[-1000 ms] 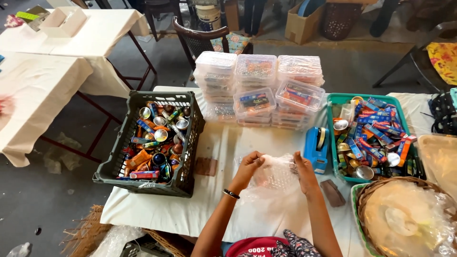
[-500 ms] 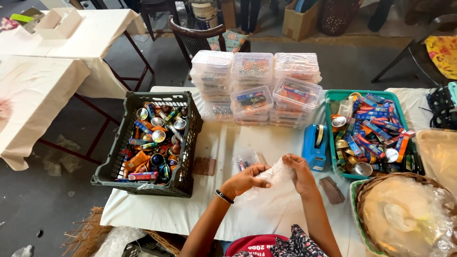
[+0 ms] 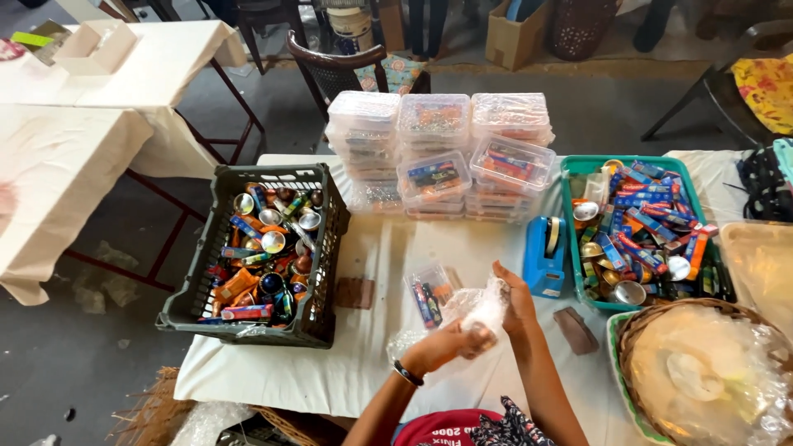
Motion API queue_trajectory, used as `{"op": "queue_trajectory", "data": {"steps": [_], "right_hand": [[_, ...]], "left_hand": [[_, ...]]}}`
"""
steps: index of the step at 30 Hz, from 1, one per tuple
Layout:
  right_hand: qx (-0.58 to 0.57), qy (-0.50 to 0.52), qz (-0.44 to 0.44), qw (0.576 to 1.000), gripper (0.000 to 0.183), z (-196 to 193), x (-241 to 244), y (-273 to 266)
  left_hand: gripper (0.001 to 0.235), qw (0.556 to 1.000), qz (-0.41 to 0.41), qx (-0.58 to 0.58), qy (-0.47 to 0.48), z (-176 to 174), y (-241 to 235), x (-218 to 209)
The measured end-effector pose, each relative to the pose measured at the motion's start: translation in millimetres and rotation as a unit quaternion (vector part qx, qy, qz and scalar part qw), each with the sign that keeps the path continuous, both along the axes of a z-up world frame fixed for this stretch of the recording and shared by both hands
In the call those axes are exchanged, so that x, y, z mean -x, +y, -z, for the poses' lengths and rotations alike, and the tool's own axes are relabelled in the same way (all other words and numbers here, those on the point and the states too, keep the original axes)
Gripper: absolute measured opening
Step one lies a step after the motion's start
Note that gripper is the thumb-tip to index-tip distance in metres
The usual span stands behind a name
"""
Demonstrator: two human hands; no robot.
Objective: Sort and pack various retail items including office supplies and electronics accessories into plastic containers and bags.
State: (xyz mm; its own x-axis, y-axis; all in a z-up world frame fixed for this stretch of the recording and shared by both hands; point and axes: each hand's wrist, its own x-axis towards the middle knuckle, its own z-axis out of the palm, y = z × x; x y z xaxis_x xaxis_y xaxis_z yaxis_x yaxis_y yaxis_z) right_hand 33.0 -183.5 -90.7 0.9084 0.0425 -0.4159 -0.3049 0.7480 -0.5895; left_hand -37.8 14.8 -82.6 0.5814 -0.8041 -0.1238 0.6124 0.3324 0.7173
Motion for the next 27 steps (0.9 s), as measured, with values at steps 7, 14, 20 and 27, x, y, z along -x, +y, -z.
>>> {"op": "queue_trajectory", "data": {"steps": [7,14,20,27], "right_hand": [[-0.065,0.080,0.019,0.994,0.026,37.9,-21.3,-15.9],[-0.311,-0.011,-0.035,0.950,0.030,22.1,-8.6,-14.9],[-0.255,-0.167,-0.024,0.952,0.021,87.9,-19.2,-29.9],[0.281,-0.320,-0.014,0.905,0.037,-19.9,63.2,112.7]], "left_hand": [[0.036,0.911,-0.176,-0.233,-0.292,-27.4,-8.7,20.3],[0.048,0.682,-0.275,-0.540,-0.411,-22.1,-14.5,32.6],[0.058,0.817,-0.542,-0.164,-0.104,10.0,-8.9,21.6],[0.045,0.803,-0.546,-0.185,-0.152,-26.1,-24.9,20.7]]}}
